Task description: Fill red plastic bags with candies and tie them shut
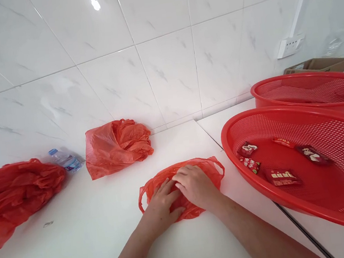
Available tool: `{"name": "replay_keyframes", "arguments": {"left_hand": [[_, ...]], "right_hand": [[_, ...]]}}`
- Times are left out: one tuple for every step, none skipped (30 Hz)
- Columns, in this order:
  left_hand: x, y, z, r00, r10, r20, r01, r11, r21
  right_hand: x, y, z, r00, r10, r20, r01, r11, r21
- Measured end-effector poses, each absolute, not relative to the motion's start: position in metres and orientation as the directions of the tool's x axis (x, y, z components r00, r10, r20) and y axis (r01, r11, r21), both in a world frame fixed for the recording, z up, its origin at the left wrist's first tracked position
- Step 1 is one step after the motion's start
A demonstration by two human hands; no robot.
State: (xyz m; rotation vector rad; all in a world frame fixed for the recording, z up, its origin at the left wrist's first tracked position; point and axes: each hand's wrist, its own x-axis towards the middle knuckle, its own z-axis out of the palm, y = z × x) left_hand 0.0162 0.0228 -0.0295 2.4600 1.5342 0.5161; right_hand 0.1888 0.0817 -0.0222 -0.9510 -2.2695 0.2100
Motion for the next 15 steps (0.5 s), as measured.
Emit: {"name": "replay_keyframes", "arguments": {"left_hand": [[0.013,0.023,-0.031,0.368,0.918,0.147,0.845,-0.396,0.359],[0.01,0.024,-0.032,0.33,0.938,0.109,0.86,-0.346,0.376],[0.007,0.024,-0.032,0.295,0.952,0.077,0.868,-0.301,0.394],[0.004,0.024,-0.033,0.267,0.962,0.055,0.871,-0.265,0.414],[0.001,0.025,-0.033,0.247,0.968,0.044,0.869,-0.241,0.432],[-0.001,0.025,-0.033,0.237,0.971,0.043,0.866,-0.231,0.444],[-0.002,0.025,-0.033,0.237,0.97,0.057,0.863,-0.237,0.446],[-0.002,0.025,-0.032,0.242,0.966,0.088,0.862,-0.256,0.437],[-0.002,0.025,-0.031,0.248,0.959,0.136,0.863,-0.282,0.419],[-0.001,0.026,-0.03,0.253,0.948,0.194,0.864,-0.312,0.395],[0.0,0.026,-0.029,0.256,0.932,0.257,0.866,-0.34,0.366],[0.001,0.027,-0.028,0.258,0.912,0.318,0.869,-0.363,0.336],[0.001,0.028,-0.028,0.253,0.893,0.371,0.876,-0.374,0.303],[0.001,0.03,-0.028,0.241,0.879,0.41,0.889,-0.37,0.271],[0.001,0.031,-0.029,0.221,0.875,0.431,0.906,-0.348,0.242]], "right_hand": [[0.191,0.087,-0.026,-0.52,0.72,0.459,0.594,0.692,-0.412],[0.195,0.093,-0.03,-0.499,0.768,0.402,0.624,0.64,-0.448],[0.2,0.1,-0.033,-0.469,0.815,0.341,0.655,0.579,-0.486],[0.204,0.106,-0.035,-0.441,0.851,0.284,0.677,0.523,-0.517],[0.208,0.111,-0.037,-0.422,0.875,0.237,0.692,0.479,-0.54],[0.211,0.114,-0.038,-0.413,0.888,0.203,0.7,0.452,-0.553],[0.213,0.115,-0.037,-0.411,0.893,0.182,0.704,0.438,-0.56],[0.214,0.114,-0.036,-0.409,0.896,0.173,0.706,0.43,-0.563],[0.214,0.113,-0.035,-0.409,0.896,0.171,0.706,0.429,-0.563],[0.213,0.11,-0.034,-0.412,0.895,0.175,0.705,0.434,-0.561],[0.212,0.108,-0.032,-0.419,0.89,0.18,0.701,0.443,-0.559],[0.21,0.105,-0.031,-0.431,0.883,0.185,0.694,0.456,-0.557],[0.209,0.103,-0.03,-0.449,0.873,0.188,0.684,0.472,-0.556],[0.208,0.102,-0.029,-0.473,0.861,0.186,0.671,0.489,-0.557],[0.207,0.101,-0.028,-0.499,0.849,0.173,0.658,0.501,-0.562]]}}
